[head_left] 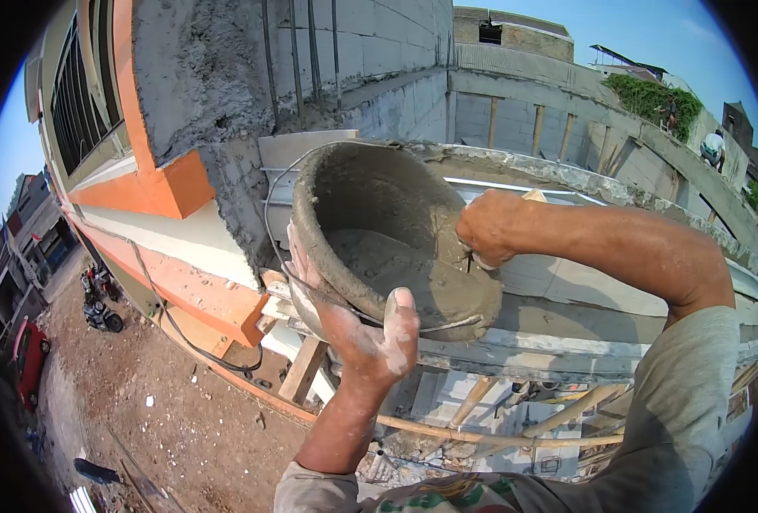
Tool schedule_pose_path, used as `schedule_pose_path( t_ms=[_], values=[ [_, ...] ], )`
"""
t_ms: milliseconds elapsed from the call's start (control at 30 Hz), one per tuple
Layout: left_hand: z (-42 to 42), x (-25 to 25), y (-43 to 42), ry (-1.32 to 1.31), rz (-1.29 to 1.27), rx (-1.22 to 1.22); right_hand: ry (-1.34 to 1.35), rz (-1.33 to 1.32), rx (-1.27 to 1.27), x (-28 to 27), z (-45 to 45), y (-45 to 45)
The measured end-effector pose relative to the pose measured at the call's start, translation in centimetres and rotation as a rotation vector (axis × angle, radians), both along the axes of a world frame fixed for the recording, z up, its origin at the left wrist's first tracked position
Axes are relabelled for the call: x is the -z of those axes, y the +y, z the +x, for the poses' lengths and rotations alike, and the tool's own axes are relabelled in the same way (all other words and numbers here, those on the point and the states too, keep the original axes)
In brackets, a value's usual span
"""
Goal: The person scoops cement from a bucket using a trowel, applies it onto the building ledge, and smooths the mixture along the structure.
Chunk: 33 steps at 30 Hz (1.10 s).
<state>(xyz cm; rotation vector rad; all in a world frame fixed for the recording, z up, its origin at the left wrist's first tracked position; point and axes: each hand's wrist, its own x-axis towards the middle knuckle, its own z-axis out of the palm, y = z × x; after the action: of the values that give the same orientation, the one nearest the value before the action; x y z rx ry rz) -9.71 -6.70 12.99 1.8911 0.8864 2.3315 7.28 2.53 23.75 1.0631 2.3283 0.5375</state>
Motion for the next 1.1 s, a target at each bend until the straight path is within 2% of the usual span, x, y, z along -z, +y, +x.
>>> schedule_pose_path(
  t_ms=[133,367,433,567,667,733,900,1100],
  values=[
    [0.8,-0.1,0.8,-0.048,0.028,-0.003,0.157,-0.157,0.086,1.1,1.4,0.6],
    [0.2,-0.5,1.0,-0.313,-0.053,-0.019,0.437,-0.361,-0.068,0.0,-0.1,0.4],
    [-0.3,-0.4,1.0,-0.334,0.055,0.002,0.433,-0.372,-0.101,-0.8,-1.2,1.0],
    [-2.3,-0.1,1.0,-0.416,0.05,-0.012,0.529,-0.416,-0.113,-2.1,-3.3,1.9],
    [-4.4,0.0,0.7,-0.546,-0.025,0.057,0.69,-0.378,-0.163,-3.5,-4.8,2.1],
    [-5.8,1.1,1.1,-0.554,-0.018,0.058,0.671,-0.277,-0.171,-4.9,-5.8,2.3],
    [-6.8,0.9,1.8,-0.56,-0.009,0.047,0.624,-0.243,-0.046,-7.4,-6.4,3.2],
    [-7.2,1.4,1.9,-0.509,-0.018,-0.05,0.62,-0.173,0.234,-10.5,-5.2,2.0]
  ],
)
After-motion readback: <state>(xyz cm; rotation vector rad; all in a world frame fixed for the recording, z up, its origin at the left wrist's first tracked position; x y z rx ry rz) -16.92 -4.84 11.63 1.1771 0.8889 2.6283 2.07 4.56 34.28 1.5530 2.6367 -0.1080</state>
